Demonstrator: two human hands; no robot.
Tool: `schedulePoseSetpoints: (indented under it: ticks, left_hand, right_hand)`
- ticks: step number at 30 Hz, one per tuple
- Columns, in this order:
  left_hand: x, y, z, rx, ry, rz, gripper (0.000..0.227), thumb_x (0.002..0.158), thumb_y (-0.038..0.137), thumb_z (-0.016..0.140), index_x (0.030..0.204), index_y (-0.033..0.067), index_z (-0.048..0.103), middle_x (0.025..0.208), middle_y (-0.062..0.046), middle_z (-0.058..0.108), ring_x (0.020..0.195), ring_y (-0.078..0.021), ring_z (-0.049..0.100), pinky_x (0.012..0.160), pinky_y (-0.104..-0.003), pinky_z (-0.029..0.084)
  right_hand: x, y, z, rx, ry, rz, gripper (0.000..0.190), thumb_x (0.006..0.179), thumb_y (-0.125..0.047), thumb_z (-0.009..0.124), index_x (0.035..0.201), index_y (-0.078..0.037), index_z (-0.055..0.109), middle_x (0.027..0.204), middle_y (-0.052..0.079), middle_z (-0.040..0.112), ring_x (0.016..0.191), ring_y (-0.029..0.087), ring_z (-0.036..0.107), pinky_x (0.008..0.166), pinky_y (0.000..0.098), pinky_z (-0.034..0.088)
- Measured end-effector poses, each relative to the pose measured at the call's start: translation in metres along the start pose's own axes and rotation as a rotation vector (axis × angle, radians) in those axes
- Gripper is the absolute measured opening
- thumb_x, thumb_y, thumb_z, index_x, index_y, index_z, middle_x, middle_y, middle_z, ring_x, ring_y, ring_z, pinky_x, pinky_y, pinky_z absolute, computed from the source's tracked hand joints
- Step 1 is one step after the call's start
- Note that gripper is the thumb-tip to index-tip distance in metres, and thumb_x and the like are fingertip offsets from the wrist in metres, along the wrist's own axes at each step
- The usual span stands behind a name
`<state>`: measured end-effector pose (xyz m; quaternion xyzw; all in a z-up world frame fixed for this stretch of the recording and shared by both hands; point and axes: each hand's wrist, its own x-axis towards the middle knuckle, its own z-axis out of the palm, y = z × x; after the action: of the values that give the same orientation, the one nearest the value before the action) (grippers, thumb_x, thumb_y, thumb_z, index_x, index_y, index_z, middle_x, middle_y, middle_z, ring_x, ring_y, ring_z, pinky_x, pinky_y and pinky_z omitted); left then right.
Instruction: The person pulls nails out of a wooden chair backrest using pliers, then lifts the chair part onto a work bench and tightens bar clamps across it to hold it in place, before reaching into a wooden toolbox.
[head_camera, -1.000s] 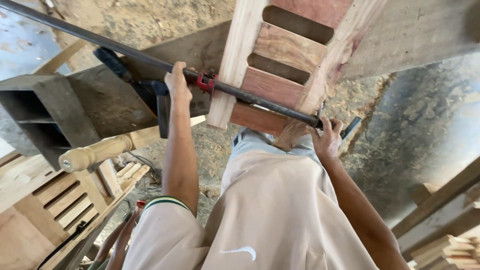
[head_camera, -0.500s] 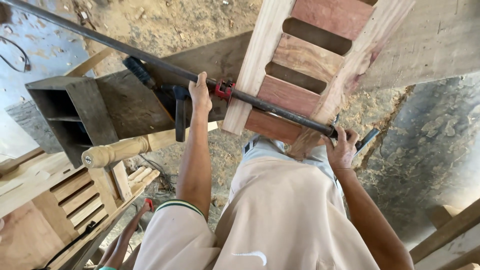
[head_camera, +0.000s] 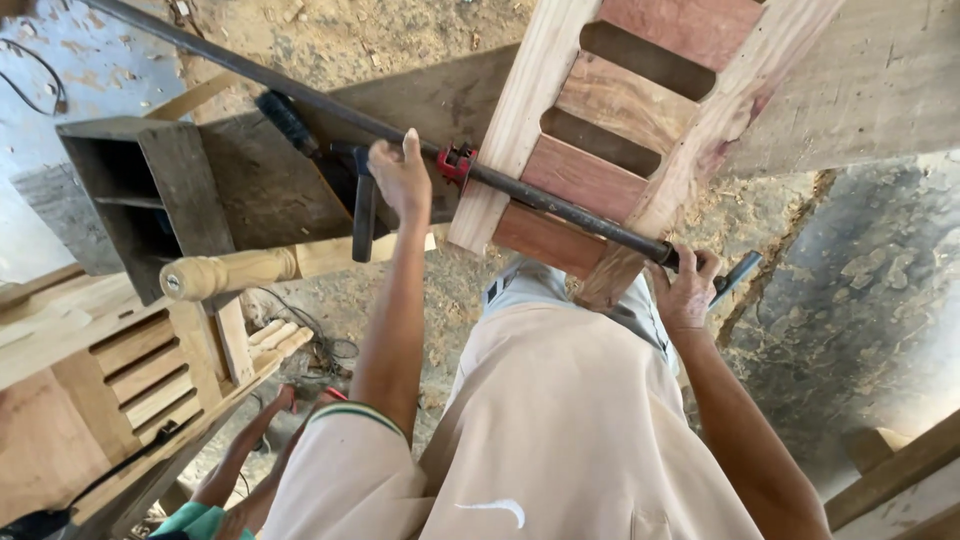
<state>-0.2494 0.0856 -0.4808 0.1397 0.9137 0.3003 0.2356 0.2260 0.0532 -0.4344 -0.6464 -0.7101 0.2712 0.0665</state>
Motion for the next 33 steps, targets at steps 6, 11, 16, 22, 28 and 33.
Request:
schedulePoseSetpoints:
  ticks: [6,11,16,22,28,33]
  left_hand:
    - [-0.191,0.090,0.040,0.164,-0.503,1.236,0.050,0.071,0.020,0.085,0.111,0.0089,0.059,0.110,-0.012,0.060,0.114,-0.0323,0.057,0.103,-0.050,0.045]
    - [-0.247,0.025,0.155,0.576,-0.919,1.551,0.062,0.087,0.029,0.070,0.145,0.0143,0.054,0.165,-0.002,0.034,0.155,-0.0226,0.023,0.126,-0.057,0.016]
    - [-0.247,0.010,0.162,0.570,-0.874,1.547,0.035,0.101,0.027,0.061,0.136,0.0268,0.061,0.168,0.004,0.033,0.158,-0.0196,0.025,0.129,-0.058,0.017]
    - [-0.254,0.042,0.138,0.607,-0.907,1.467,0.038,0.092,0.030,0.062,0.130,0.0275,0.066,0.164,0.006,0.034,0.153,-0.0191,0.027,0.126,-0.059,0.016]
    - [-0.257,0.035,0.149,0.610,-0.877,1.397,0.034,0.096,0.029,0.066,0.129,0.0355,0.067,0.163,0.013,0.036,0.154,-0.0145,0.025,0.129,-0.058,0.015]
    - [-0.256,0.041,0.148,0.675,-0.895,1.405,0.032,0.093,0.029,0.069,0.124,0.0377,0.069,0.163,0.015,0.036,0.154,-0.0148,0.025,0.130,-0.057,0.014]
  right_hand:
    - [-0.002,0.011,0.006,-0.017,-0.005,0.000,0.058,0.091,-0.038,0.088,0.136,-0.015,0.059,0.126,0.019,0.045,0.103,0.036,0.062,0.078,0.0483,0.058]
    - [-0.006,0.014,0.009,0.009,0.015,-0.013,0.055,0.094,-0.030,0.085,0.141,-0.018,0.059,0.128,0.016,0.048,0.107,0.037,0.063,0.082,0.0485,0.059]
    - [-0.020,0.016,-0.016,0.063,-0.064,0.069,0.062,0.093,-0.028,0.085,0.145,-0.017,0.054,0.139,0.020,0.046,0.123,0.038,0.054,0.094,0.0504,0.054]
    - [-0.063,0.096,-0.017,0.397,0.169,0.394,0.063,0.107,-0.025,0.070,0.158,-0.006,0.038,0.137,0.021,0.052,0.125,0.034,0.056,0.105,0.0480,0.049]
    - [-0.063,0.122,0.016,1.057,-0.130,0.801,0.036,0.112,-0.022,0.054,0.140,-0.001,0.046,0.104,0.011,0.067,0.083,0.021,0.067,0.070,0.0379,0.057]
    - [-0.038,0.035,-0.075,0.863,-0.140,1.043,0.031,0.106,-0.019,0.051,0.137,-0.017,0.050,0.095,0.010,0.073,0.075,0.018,0.070,0.066,0.0322,0.058]
